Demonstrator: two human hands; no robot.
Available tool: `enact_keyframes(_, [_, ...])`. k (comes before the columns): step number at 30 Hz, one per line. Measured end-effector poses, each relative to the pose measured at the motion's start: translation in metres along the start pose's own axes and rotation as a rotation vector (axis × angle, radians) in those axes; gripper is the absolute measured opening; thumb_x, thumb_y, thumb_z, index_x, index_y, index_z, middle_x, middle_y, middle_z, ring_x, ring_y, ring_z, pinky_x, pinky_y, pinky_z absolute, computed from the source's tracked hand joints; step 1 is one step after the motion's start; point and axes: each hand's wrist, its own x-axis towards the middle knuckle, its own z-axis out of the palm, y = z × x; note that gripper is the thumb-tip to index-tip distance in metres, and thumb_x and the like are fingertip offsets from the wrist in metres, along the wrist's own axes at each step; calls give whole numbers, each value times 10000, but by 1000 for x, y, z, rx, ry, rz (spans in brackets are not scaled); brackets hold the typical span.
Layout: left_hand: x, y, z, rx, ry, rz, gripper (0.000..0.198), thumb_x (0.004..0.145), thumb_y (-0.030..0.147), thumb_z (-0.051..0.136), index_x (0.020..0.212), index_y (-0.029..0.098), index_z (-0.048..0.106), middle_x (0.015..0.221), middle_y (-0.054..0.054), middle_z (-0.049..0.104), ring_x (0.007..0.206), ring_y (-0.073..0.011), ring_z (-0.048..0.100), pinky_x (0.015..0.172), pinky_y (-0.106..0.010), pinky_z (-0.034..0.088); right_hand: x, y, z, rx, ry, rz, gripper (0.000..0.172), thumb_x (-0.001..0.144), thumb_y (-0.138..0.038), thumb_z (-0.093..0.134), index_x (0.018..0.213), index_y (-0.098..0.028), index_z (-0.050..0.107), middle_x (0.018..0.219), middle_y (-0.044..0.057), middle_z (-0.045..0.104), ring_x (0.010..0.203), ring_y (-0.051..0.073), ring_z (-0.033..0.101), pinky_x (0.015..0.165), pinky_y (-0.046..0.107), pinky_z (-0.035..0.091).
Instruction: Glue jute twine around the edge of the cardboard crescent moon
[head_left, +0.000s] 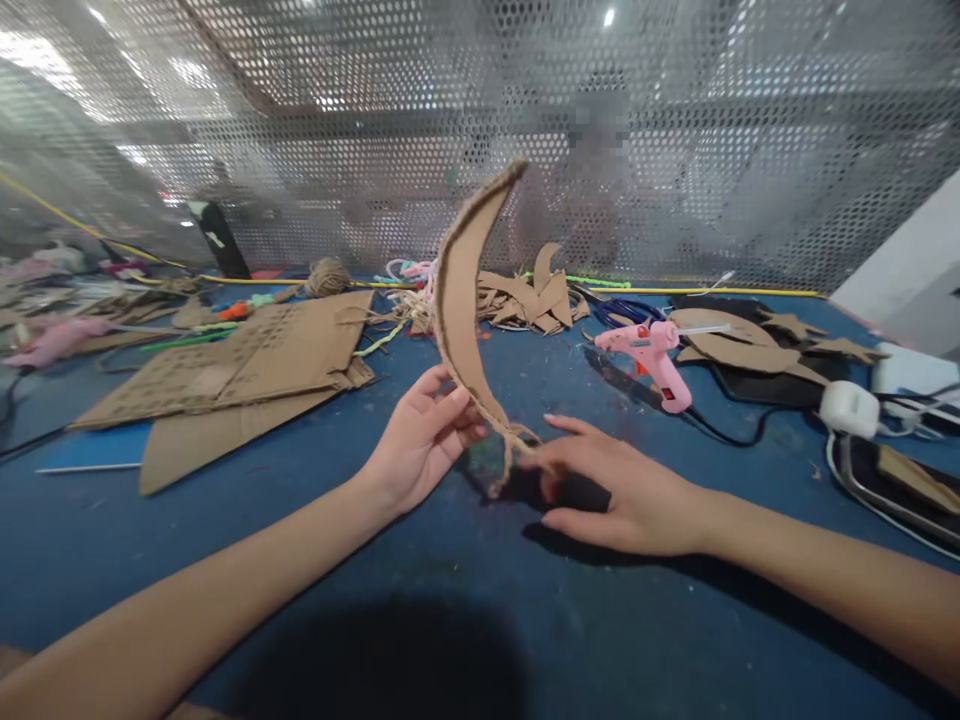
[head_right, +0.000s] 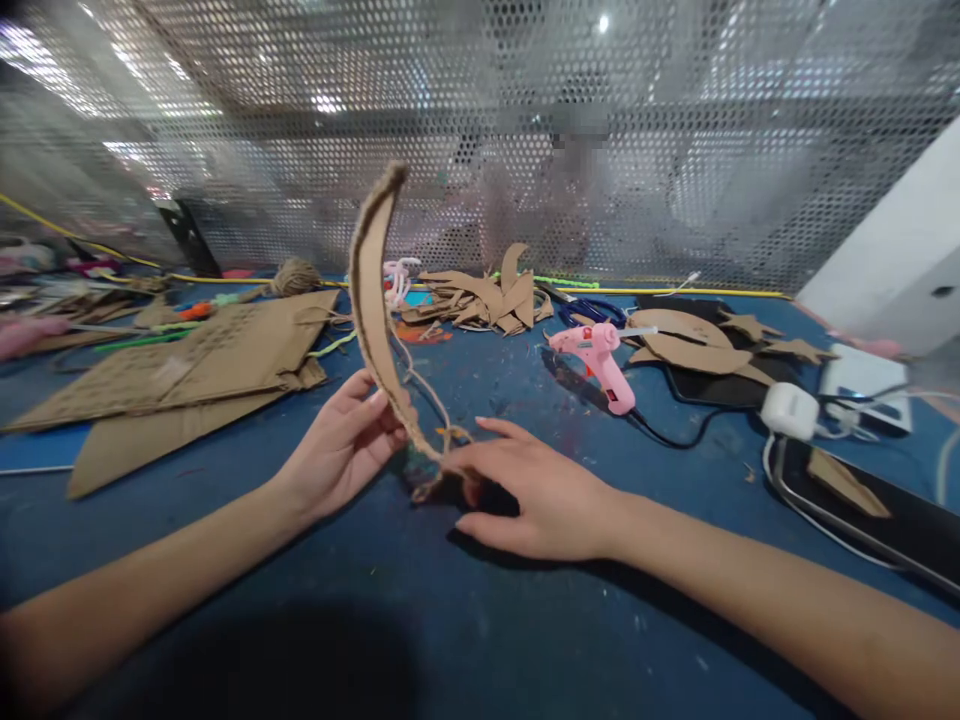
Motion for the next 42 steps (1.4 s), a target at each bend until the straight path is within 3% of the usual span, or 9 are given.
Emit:
enact_keyframes(2, [0, 3, 0, -29, 29, 24, 375, 644, 207, 842, 908, 164, 578, 739, 11, 702, 611, -77, 651, 570, -161, 578, -3, -1, -5, 68, -5, 81, 160, 879, -308, 574, 984, -192, 605, 716, -21, 654, 645, 109, 621, 844, 290, 497])
enact_keyframes(4, [1, 5, 0, -36, 51, 39, 356, 651, 188, 832, 902, 158, 582, 735, 6, 701, 604, -75, 648, 568, -157, 580, -11, -1, -12, 69, 38, 185, 152, 876, -342, 582, 909, -195, 607, 652, -35, 621, 548, 88, 565, 585, 210, 466])
enact_keyframes(7, [1, 5, 0, -20, 57, 47, 308, 676, 166, 807, 896, 147, 592, 715, 5, 694, 579, -66, 633, 569, -151, 579, -25, -2, -22, -8, 63, 243, 170, 872, -354, 587, 804, -199, 575, 601, -45, 578, 513, 78, 512, 509, 195, 400])
enact_keyframes(12, [-1, 0, 5, 22, 46, 39, 286, 675, 178, 804, 862, 151, 589, 709, 9, 689, 570, -70, 627, 555, -149, 570, -34, -2, -32, -195, 92, 155, 263, 902, -340, 534, 682, -198, 516, 736, 8, 622, 664, 114, 570, 630, 239, 445])
enact_keyframes(19, [3, 0, -1, 6, 129, 79, 217, 739, 165, 747, 888, 154, 590, 734, 16, 671, 601, -65, 626, 565, -138, 551, -50, 22, -39, -350, 130, 252, 287, 889, -386, 538, 652, -225, 520, 593, -20, 576, 631, 162, 609, 606, 296, 482])
enact_keyframes(25, [18, 20, -15, -40, 236, 217, 67, 818, 102, 640, 848, 159, 620, 717, 26, 665, 580, -46, 594, 598, -136, 546, -62, 36, -47, -557, 157, 67, 224, 882, -331, 560, 679, -237, 552, 730, -2, 661, 725, 194, 653, 902, 472, 453])
enact_keyframes(33, [33, 41, -32, -104, 295, 299, 208, 896, 75, 522, 731, 160, 614, 653, 37, 641, 564, -37, 591, 591, -114, 536, -80, 34, -41, -766, 181, -73, 86, 886, -255, 564, 829, -211, 612, 756, 36, 653, 631, 150, 601, 518, 269, 440])
enact_keyframes(37, [23, 32, -26, 21, 175, 165, 37, 823, 117, 638, 840, 140, 661, 688, 11, 661, 565, -73, 606, 562, -168, 563, -76, 37, -43, -815, 132, 34, 254, 878, -387, 569, 695, -214, 604, 704, 24, 660, 648, 194, 624, 756, 428, 466])
enact_keyframes(42, [2, 9, -6, 199, 49, -46, 260, 754, 221, 736, 995, 137, 688, 846, -50, 710, 674, -123, 653, 609, -227, 587, -65, 32, -36, -774, 133, 98, 290, 862, -445, 584, 692, -210, 601, 651, 12, 643, 616, 198, 623, 1046, 626, 270])
